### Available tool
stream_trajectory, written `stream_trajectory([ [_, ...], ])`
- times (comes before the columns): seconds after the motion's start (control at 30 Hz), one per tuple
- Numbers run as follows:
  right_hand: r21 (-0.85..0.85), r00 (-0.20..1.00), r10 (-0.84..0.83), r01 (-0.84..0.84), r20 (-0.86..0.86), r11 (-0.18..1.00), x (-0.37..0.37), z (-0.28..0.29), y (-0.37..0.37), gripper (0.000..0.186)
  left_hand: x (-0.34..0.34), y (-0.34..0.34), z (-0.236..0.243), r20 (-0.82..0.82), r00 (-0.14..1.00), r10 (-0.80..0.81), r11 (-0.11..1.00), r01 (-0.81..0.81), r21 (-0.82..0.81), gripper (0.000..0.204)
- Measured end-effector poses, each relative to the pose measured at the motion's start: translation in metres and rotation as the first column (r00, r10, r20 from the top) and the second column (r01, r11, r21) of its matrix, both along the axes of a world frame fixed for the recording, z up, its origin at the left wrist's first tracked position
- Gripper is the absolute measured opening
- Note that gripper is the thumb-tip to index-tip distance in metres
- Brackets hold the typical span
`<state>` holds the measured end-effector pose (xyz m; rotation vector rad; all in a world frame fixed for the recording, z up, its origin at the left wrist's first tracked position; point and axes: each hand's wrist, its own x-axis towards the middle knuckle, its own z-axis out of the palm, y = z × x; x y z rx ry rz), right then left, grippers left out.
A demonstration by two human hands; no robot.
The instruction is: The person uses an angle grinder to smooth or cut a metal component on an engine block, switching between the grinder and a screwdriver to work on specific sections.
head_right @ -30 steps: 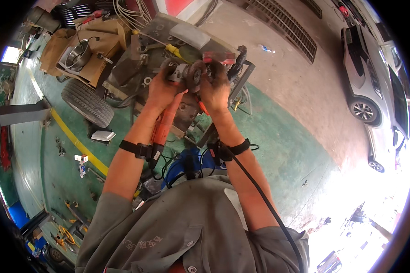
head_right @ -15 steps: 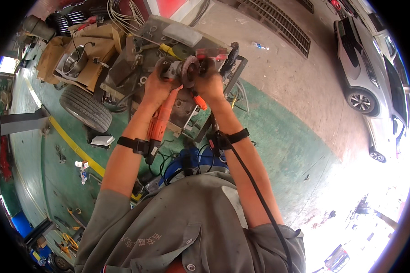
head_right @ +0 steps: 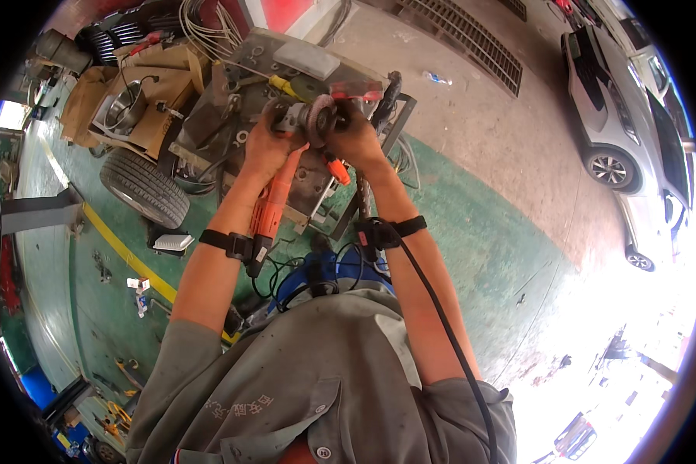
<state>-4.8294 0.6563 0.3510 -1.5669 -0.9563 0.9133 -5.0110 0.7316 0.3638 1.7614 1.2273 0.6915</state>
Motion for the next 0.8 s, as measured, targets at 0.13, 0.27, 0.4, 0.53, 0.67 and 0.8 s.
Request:
stream_trajectory([
  [0.13,-0.211,0.996,-0.015,0.034,0.091,0.977,-0.004,0.013,0.007,0.044,-0.004,0.001,-0.003,-0.039,0.999,-0.003,0.999,0.001,-0.035,0.082],
  [0.27,-0.026,0.999,0.044,-0.044,0.014,0.999,0.005,-0.009,0.006,0.039,-0.001,-0.002,0.005,-0.03,1.0,-0.007,0.999,0.006,-0.05,0.08],
  [0.4,-0.1,1.0,0.005,-0.008,-0.03,0.995,0.006,-0.014,0.011,0.038,0.0,-0.002,0.006,-0.01,1.0,-0.005,1.0,0.005,-0.028,0.075],
  [0.53,-0.192,0.986,0.062,-0.032,0.154,0.981,0.004,0.001,0.011,0.038,-0.002,-0.005,0.011,0.049,0.999,0.007,1.0,-0.006,-0.016,0.072],
  [0.67,-0.083,0.994,0.026,-0.035,-0.109,0.996,0.005,-0.004,0.007,0.036,0.001,-0.005,0.013,0.018,1.0,-0.005,1.0,0.005,-0.023,0.071],
  [0.8,-0.149,0.998,0.061,-0.055,0.033,0.987,0.008,-0.004,0.012,0.041,-0.001,-0.003,0.004,0.006,1.0,0.0,1.0,0.0,-0.005,0.072],
])
